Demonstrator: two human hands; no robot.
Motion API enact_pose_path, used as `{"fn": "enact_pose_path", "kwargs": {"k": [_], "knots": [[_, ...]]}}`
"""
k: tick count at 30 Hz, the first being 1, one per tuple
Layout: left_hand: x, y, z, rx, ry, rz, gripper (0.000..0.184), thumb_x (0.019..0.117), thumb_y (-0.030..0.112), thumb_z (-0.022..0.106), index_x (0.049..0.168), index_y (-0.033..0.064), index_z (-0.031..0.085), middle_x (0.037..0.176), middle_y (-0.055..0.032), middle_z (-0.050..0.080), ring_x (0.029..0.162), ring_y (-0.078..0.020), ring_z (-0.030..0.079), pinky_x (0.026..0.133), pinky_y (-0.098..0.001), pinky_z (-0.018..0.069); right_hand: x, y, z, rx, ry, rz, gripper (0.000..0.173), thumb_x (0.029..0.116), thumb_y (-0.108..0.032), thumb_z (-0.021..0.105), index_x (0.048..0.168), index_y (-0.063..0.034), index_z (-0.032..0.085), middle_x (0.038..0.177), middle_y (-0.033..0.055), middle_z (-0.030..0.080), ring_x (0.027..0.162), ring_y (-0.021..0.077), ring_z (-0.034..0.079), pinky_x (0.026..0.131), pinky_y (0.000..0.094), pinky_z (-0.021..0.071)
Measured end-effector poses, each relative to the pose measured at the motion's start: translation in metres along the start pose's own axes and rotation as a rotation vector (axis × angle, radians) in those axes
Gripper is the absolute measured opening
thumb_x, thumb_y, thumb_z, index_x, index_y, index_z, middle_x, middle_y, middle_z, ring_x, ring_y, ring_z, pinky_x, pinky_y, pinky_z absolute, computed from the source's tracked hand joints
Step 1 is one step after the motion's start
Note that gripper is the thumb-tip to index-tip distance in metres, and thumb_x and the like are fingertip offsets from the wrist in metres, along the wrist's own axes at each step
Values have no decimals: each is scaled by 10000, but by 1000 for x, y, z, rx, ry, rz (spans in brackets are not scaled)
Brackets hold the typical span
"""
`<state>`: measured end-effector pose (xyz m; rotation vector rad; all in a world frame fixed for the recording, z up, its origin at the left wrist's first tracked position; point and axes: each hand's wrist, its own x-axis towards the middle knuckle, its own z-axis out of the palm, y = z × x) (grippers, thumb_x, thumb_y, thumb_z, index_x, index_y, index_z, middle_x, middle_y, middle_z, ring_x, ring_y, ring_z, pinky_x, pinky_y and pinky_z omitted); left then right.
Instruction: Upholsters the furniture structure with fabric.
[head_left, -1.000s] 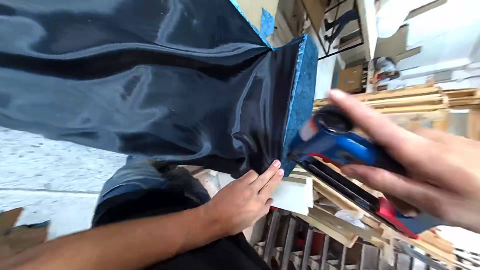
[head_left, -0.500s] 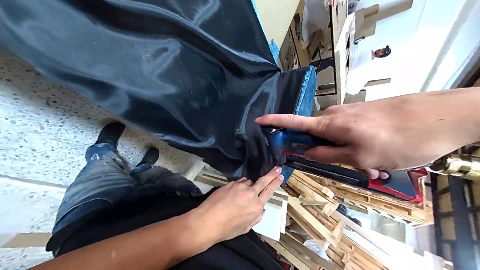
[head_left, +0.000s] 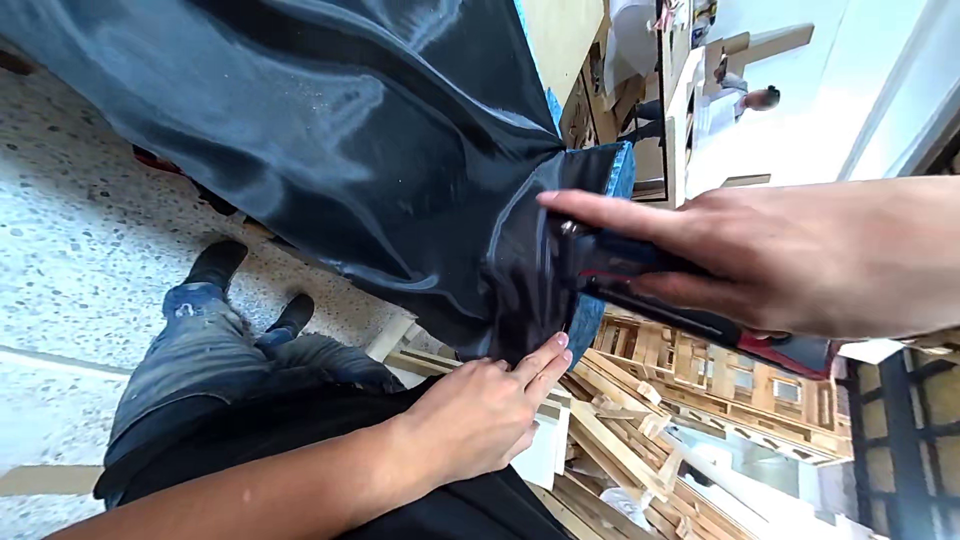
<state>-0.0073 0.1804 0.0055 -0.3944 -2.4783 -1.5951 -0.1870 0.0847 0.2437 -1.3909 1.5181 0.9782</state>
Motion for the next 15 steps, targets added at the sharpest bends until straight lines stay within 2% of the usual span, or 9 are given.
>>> {"fn": "enact_pose_path", "kwargs": {"k": [2, 4, 6, 8, 10, 11, 12, 13, 15], "knots": [[2, 3, -5, -13, -24, -27, 805, 1024, 444, 541, 1651, 86, 184, 1724, -45, 195, 926, -230, 718, 701, -410, 594, -15, 11, 0, -44, 183, -23, 806, 1035, -303, 542, 1653, -441, 43, 598, -76, 521, 433, 54, 483, 370, 282, 431], [3, 6, -12, -18, -59, -46, 820, 1017, 479, 530, 1652, 85, 192, 1729, -34, 182, 824, -224, 715, 632, -419, 577, -28, 22, -4, -105, 295, 48, 806, 1027, -359, 541, 1649, -449, 36, 606, -63, 523, 434, 93, 496, 368, 329, 436], [4, 6, -18, -17, -84, -48, 819, 1019, 499, 516, 1651, 84, 200, 1732, -22, 171, 805, -226, 713, 617, -426, 570, -34, 38, -9, -149, 350, 126, 850, 999, -382, 578, 1666, -362, 51, 619, -33, 549, 443, 133, 524, 384, 380, 465], [4, 3, -22, -51, -38, -47, 763, 1024, 512, 501, 1631, 100, 291, 1709, 7, 257, 845, -223, 720, 635, -431, 570, -33, 58, -13, -175, 341, 195, 742, 978, -408, 616, 1613, -222, 280, 668, -21, 578, 493, 134, 561, 437, 380, 498], [7, -2, -21, -107, 211, -76, 589, 1025, 525, 499, 1483, 161, 558, 1517, 56, 563, 921, -178, 736, 702, -412, 597, -26, 72, -22, -169, 257, 305, 309, 988, -405, 650, 1213, -197, 610, 672, -40, 604, 529, 106, 590, 480, 349, 513], [15, -4, -20, -110, 399, -102, 494, 1022, 519, 507, 1350, 192, 679, 1324, 68, 701, 946, -145, 737, 738, -387, 610, -20, 79, -27, -145, 212, 363, 216, 997, -419, 642, 995, -204, 657, 626, -48, 613, 500, 98, 595, 465, 343, 520], [27, -7, -21, -94, 566, -130, 437, 1016, 506, 520, 1245, 206, 739, 1173, 75, 749, 935, -129, 707, 740, -356, 591, -15, 86, -32, -98, 174, 419, 291, 1007, -442, 620, 852, -199, 662, 586, -43, 629, 469, 103, 606, 448, 351, 539], [42, -9, -25, -71, 645, -164, 434, 1011, 509, 524, 1247, 211, 733, 1176, 79, 733, 1019, -127, 667, 823, -346, 568, -10, 92, -38, -12, 146, 485, 364, 1013, -448, 614, 782, -171, 664, 572, -14, 648, 453, 128, 619, 446, 371, 557], [74, -15, -36, -42, 558, -217, 596, 1014, 544, 496, 1474, 171, 565, 1512, 42, 553, 1375, -186, 501, 1133, -437, 408, 0, 102, -49, 228, 122, 625, 412, 1010, -405, 647, 759, -79, 661, 579, 82, 663, 438, 207, 631, 435, 409, 568]]}}
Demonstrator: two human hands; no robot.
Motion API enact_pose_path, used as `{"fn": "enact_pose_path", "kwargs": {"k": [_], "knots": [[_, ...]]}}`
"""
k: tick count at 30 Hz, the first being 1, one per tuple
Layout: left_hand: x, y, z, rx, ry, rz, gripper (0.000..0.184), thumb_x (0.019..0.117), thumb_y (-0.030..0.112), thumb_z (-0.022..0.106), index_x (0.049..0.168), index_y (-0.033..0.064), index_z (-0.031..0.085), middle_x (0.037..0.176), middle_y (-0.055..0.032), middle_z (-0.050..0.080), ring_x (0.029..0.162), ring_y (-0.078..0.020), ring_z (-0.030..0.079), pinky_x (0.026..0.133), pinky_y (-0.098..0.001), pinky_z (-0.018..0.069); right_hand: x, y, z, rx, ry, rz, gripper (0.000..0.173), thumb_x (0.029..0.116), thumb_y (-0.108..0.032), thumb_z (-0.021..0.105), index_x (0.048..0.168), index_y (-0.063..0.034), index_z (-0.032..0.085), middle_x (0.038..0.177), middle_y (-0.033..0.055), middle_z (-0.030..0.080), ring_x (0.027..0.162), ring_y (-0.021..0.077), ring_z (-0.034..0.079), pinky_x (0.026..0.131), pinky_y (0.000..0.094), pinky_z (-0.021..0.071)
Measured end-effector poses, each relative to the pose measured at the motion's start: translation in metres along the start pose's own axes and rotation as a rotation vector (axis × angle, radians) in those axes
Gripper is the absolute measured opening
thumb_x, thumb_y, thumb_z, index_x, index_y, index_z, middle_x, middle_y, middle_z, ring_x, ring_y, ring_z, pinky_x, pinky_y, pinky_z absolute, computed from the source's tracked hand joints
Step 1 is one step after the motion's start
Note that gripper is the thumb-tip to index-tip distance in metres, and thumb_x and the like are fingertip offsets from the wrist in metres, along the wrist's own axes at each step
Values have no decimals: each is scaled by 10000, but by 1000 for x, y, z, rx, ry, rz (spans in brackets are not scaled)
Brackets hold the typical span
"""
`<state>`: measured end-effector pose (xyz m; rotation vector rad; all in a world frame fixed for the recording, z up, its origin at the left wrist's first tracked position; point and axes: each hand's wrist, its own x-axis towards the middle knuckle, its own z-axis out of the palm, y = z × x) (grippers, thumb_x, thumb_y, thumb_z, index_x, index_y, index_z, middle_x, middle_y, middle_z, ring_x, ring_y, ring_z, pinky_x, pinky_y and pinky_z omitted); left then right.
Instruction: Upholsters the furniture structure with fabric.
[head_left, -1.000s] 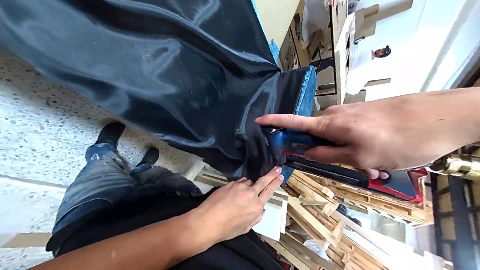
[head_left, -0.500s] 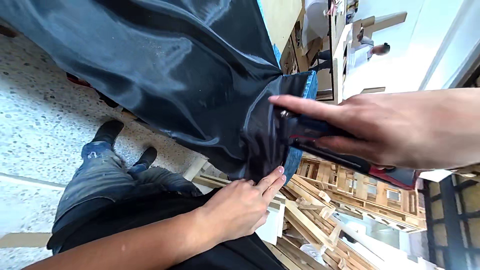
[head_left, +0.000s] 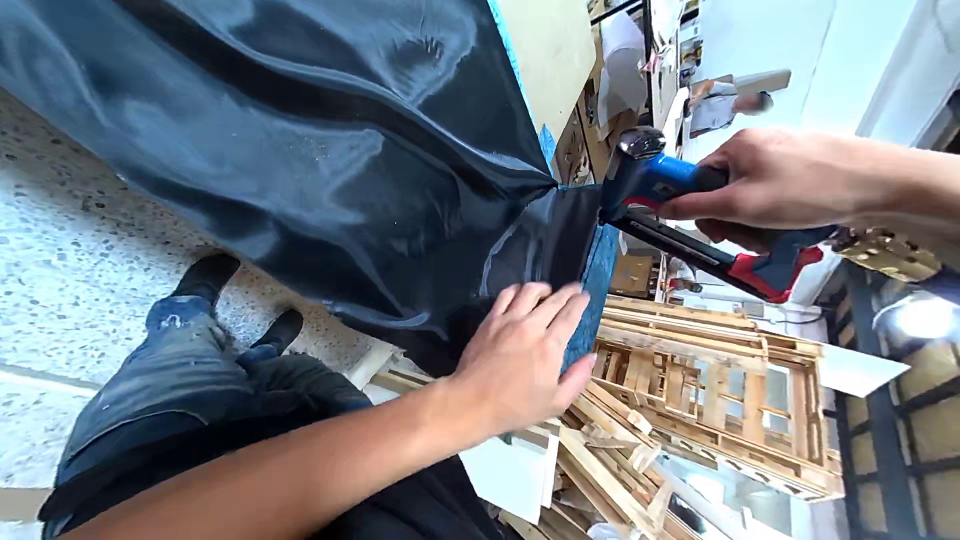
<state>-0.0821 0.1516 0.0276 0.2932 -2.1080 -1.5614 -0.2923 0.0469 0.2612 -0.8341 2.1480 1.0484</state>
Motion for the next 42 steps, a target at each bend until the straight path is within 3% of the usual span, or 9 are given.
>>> {"fn": "enact_pose_path", "kwargs": {"k": [2, 3, 4, 7, 11, 25, 32, 36, 42], "knots": [[31, -2, 15, -2, -182, -53, 772, 1022, 572, 467, 1619, 107, 317, 1700, -35, 272, 1560, -241, 242, 1249, -549, 187, 12, -2, -11, 159, -64, 88, 383, 1009, -354, 661, 811, -26, 649, 604, 143, 652, 435, 255, 624, 416, 417, 563], [43, -4, 23, -48, -206, -82, 776, 1034, 547, 474, 1621, 72, 295, 1703, -72, 257, 1574, -252, 212, 1261, -569, 141, 17, -4, -16, 190, -84, 100, 362, 1007, -339, 663, 835, -21, 651, 610, 154, 647, 433, 263, 620, 408, 414, 561], [53, -7, 30, -98, -169, -113, 706, 1053, 487, 480, 1588, 44, 355, 1665, -97, 336, 1555, -254, 271, 1266, -548, 169, 21, -5, -21, 188, -97, 98, 348, 1007, -334, 662, 850, -23, 656, 609, 154, 641, 431, 259, 615, 405, 407, 558], [85, -15, 34, -185, 39, -219, 417, 1064, 290, 528, 1347, 1, 627, 1288, -143, 668, 1261, -281, 602, 1090, -429, 482, 34, -13, -35, 88, -84, 77, 365, 1019, -342, 646, 823, -35, 654, 598, 137, 643, 434, 244, 614, 416, 405, 555], [124, -18, 28, -170, -141, -347, 340, 1047, 305, 544, 1142, 8, 678, 1081, -143, 670, 1017, -274, 693, 861, -429, 594, 47, -11, -46, 83, -39, 88, 337, 1021, -321, 649, 857, -27, 645, 606, 147, 651, 438, 257, 624, 423, 411, 566], [210, -29, 37, -21, -197, -345, 282, 1041, 212, 522, 1160, -14, 643, 1133, -189, 670, 996, -348, 705, 798, -513, 600, 36, 57, -38, 29, 75, 107, 381, 1022, -384, 625, 760, -109, 653, 577, 75, 653, 441, 205, 627, 444, 406, 567], [236, -39, 49, -94, -146, -338, 274, 1038, 226, 506, 1089, 10, 667, 1060, -158, 689, 1005, -302, 697, 870, -508, 583, 18, 138, 35, 200, 233, -55, 317, 989, -409, 625, 778, -177, 675, 570, 11, 650, 437, 163, 622, 417, 399, 561], [231, -36, 54, -8, -59, -218, 221, 1051, 209, 509, 984, 54, 651, 920, -84, 637, 840, -214, 653, 767, -416, 568, 43, 182, 84, 361, 154, -166, 302, 972, -430, 636, 776, -204, 679, 583, -1, 657, 457, 141, 630, 430, 346, 563], [229, -21, 66, 194, -56, -136, 277, 1092, 222, 475, 1023, 37, 669, 937, -94, 671, 873, -211, 678, 807, -410, 580, 64, 222, 118, 334, 239, -382, 260, 952, -437, 604, 757, -273, 657, 559, -74, 612, 446, 65, 577, 399, 281, 499]]}}
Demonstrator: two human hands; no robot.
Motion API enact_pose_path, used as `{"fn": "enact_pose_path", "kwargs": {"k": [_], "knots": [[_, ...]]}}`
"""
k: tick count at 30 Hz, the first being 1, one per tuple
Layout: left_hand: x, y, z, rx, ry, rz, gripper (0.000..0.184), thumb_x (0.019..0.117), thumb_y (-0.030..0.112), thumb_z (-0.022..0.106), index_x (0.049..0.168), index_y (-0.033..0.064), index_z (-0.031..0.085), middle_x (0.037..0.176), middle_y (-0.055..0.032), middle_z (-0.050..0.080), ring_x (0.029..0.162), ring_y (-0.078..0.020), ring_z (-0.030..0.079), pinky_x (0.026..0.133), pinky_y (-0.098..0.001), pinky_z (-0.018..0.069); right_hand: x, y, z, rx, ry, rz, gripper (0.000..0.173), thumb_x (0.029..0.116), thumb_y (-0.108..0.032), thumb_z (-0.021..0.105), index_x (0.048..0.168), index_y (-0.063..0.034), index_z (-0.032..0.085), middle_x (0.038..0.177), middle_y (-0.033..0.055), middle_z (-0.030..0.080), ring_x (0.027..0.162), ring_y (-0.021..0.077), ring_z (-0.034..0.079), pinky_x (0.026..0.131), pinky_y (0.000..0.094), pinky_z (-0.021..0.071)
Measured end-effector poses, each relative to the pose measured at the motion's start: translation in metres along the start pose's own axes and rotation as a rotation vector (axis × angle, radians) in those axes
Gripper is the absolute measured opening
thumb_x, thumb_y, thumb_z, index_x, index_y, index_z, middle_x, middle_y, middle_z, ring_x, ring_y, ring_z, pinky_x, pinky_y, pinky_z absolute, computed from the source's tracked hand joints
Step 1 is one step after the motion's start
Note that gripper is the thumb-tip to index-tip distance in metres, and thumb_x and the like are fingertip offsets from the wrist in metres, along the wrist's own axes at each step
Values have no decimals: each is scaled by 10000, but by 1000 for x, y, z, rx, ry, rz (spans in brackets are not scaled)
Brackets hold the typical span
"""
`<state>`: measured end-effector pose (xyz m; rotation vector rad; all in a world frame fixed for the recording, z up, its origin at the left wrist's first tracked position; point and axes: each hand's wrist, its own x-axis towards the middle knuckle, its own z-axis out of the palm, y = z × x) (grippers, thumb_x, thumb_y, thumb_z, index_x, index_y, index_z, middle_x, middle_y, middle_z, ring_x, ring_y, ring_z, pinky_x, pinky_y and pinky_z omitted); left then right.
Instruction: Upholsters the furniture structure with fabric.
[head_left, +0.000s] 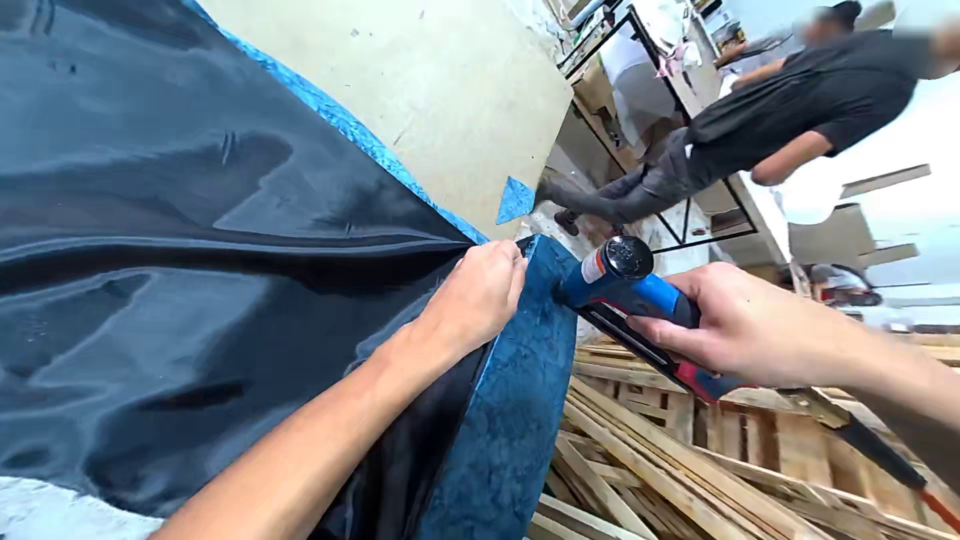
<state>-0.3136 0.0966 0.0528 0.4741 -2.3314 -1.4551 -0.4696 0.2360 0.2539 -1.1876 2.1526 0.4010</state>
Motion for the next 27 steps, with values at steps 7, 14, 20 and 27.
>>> {"fn": "enact_pose_path", "kwargs": {"k": [7, 14, 20, 27], "knots": [[25, 9, -3, 118, -29, -152, 223, 1035, 210, 579, 1107, 38, 702, 908, -80, 706, 859, -199, 696, 813, -427, 583, 14, 20, -6, 17, -58, -52, 254, 968, -376, 653, 774, -211, 662, 550, -22, 620, 418, 115, 584, 389, 312, 528], [41, 16, -5, 279, -84, -90, 208, 1025, 153, 570, 880, 45, 674, 782, -85, 643, 764, -234, 666, 702, -437, 563, 15, 19, -4, -35, -41, -89, 232, 948, -369, 653, 754, -241, 653, 545, -51, 597, 423, 82, 559, 386, 287, 490], [33, 41, 5, 84, 3, -97, 222, 1027, 162, 583, 893, 38, 710, 785, -89, 669, 755, -225, 679, 700, -441, 576, 22, 21, -6, -37, -65, -102, 243, 952, -354, 656, 738, -240, 647, 542, -51, 594, 421, 82, 554, 385, 281, 483], [7, 8, -9, -63, 136, -79, 449, 1062, 379, 540, 1410, 101, 595, 1318, -81, 671, 1189, -207, 657, 1040, -457, 532, 24, 23, -9, 25, -106, -78, 240, 968, -382, 638, 796, -218, 671, 572, -18, 641, 429, 117, 598, 390, 301, 531]]}}
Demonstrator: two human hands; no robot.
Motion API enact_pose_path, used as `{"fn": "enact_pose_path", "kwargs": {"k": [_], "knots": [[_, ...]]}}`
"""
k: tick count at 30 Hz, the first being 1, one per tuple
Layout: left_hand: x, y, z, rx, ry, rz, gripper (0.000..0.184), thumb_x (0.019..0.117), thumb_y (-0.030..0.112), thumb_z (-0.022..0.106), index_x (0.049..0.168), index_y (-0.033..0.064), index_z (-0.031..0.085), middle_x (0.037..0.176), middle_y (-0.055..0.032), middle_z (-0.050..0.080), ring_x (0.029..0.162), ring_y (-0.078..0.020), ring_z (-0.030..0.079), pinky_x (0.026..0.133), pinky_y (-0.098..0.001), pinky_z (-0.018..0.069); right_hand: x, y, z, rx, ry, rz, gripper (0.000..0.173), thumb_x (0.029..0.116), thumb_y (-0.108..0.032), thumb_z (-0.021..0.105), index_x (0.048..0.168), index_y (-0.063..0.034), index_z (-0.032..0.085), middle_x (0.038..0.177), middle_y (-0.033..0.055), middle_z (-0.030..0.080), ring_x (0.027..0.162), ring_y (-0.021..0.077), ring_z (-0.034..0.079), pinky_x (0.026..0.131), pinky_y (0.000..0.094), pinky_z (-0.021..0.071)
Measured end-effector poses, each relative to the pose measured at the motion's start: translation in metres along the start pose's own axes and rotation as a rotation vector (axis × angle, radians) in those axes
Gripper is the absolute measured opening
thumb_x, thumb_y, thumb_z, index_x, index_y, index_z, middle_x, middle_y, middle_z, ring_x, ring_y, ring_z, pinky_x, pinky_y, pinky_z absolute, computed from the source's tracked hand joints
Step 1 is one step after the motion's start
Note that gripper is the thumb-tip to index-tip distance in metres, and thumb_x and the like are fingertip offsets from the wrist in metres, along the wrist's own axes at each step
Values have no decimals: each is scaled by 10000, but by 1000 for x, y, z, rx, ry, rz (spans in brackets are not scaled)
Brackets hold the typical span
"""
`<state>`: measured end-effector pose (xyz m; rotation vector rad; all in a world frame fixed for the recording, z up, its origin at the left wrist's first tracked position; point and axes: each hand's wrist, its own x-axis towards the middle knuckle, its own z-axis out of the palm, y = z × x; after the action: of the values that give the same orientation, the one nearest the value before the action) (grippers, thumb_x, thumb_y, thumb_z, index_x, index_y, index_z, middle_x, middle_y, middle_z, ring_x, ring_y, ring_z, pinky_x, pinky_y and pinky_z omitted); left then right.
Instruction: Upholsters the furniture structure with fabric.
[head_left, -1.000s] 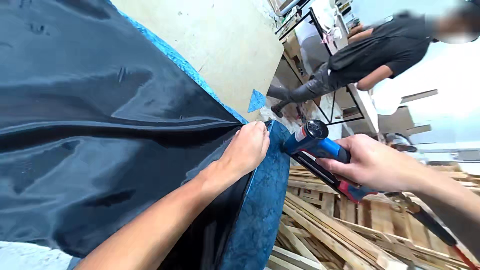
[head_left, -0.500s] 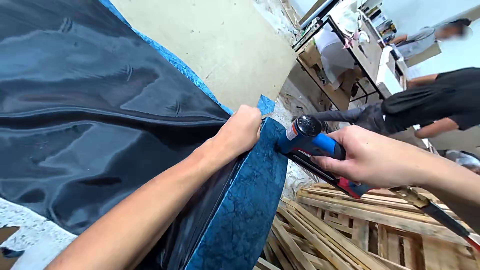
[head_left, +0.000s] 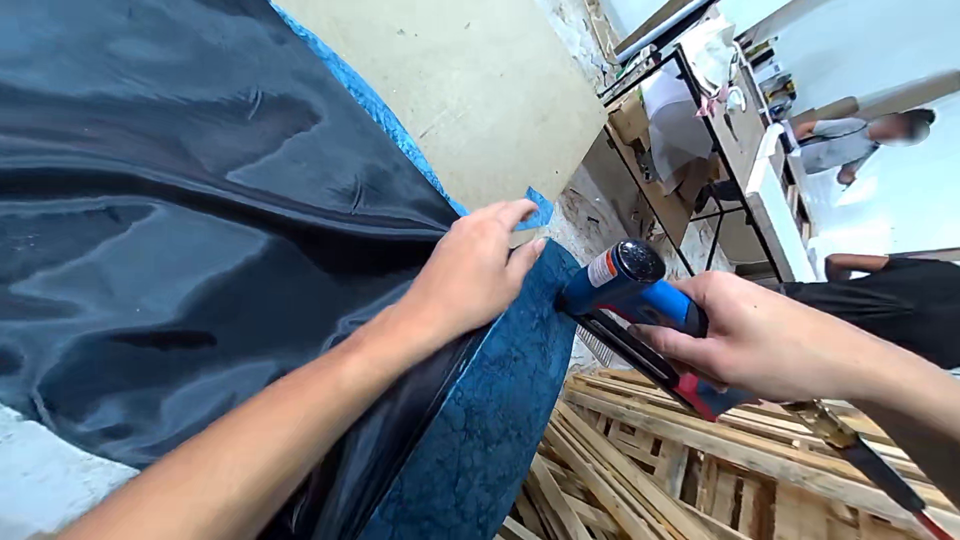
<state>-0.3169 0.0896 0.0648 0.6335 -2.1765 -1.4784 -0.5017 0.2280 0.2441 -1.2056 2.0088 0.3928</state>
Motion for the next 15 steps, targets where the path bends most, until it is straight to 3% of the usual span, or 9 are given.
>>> {"fn": "enact_pose_path", "kwargs": {"k": [1, 3, 5, 8, 10, 12, 15], "knots": [[-10, -10, 2, -46, -91, -77, 600, 1042, 484, 545, 1520, 125, 493, 1418, -83, 622, 1262, -214, 628, 1078, -485, 512, 0, -2, -1, 3, -17, 16, 240, 974, -383, 638, 807, -214, 674, 577, -12, 645, 431, 124, 604, 393, 304, 538], [-30, -16, 10, -149, -265, -196, 762, 1017, 599, 516, 1628, 185, 325, 1567, -50, 495, 1366, -217, 550, 1115, -515, 474, 4, -9, -10, 16, -58, 54, 230, 975, -373, 630, 831, -202, 683, 588, 13, 657, 435, 147, 616, 399, 317, 549], [-44, -11, 14, -233, -371, -239, 733, 1065, 521, 460, 1669, 202, 192, 1709, 9, 255, 1547, -201, 296, 1243, -486, 293, 7, -16, -23, 46, -105, 106, 217, 972, -407, 638, 916, -205, 697, 619, 50, 671, 451, 184, 631, 405, 341, 554], [-49, -3, 11, -243, -357, -200, 633, 1109, 406, 406, 1665, 180, 202, 1721, 25, 215, 1578, -158, 208, 1282, -437, 219, 14, -35, -54, -38, -66, 58, 317, 934, -548, 680, 1102, -280, 677, 670, 43, 682, 462, 192, 644, 403, 376, 582], [-49, -2, 9, -212, -367, -169, 612, 1120, 376, 381, 1663, 158, 200, 1725, 5, 204, 1582, -148, 190, 1293, -432, 186, 24, -56, -72, -160, 14, -45, 365, 948, -608, 635, 1053, -260, 668, 626, 18, 655, 429, 171, 620, 365, 373, 562], [-48, -2, 10, -178, -354, -131, 597, 1124, 352, 374, 1656, 131, 217, 1722, -22, 214, 1585, -149, 181, 1298, -434, 156, 43, -87, -92, -161, -1, -45, 356, 971, -546, 637, 959, -193, 686, 597, 59, 645, 404, 193, 608, 345, 381, 544], [-52, 0, 20, -71, -247, -48, 543, 1120, 272, 398, 1621, 81, 313, 1680, -65, 325, 1565, -171, 261, 1292, -450, 187, 89, -136, -116, -91, -303, 99, 360, 1001, -463, 638, 952, -107, 665, 631, 112, 641, 414, 214, 612, 370, 398, 569]]}}
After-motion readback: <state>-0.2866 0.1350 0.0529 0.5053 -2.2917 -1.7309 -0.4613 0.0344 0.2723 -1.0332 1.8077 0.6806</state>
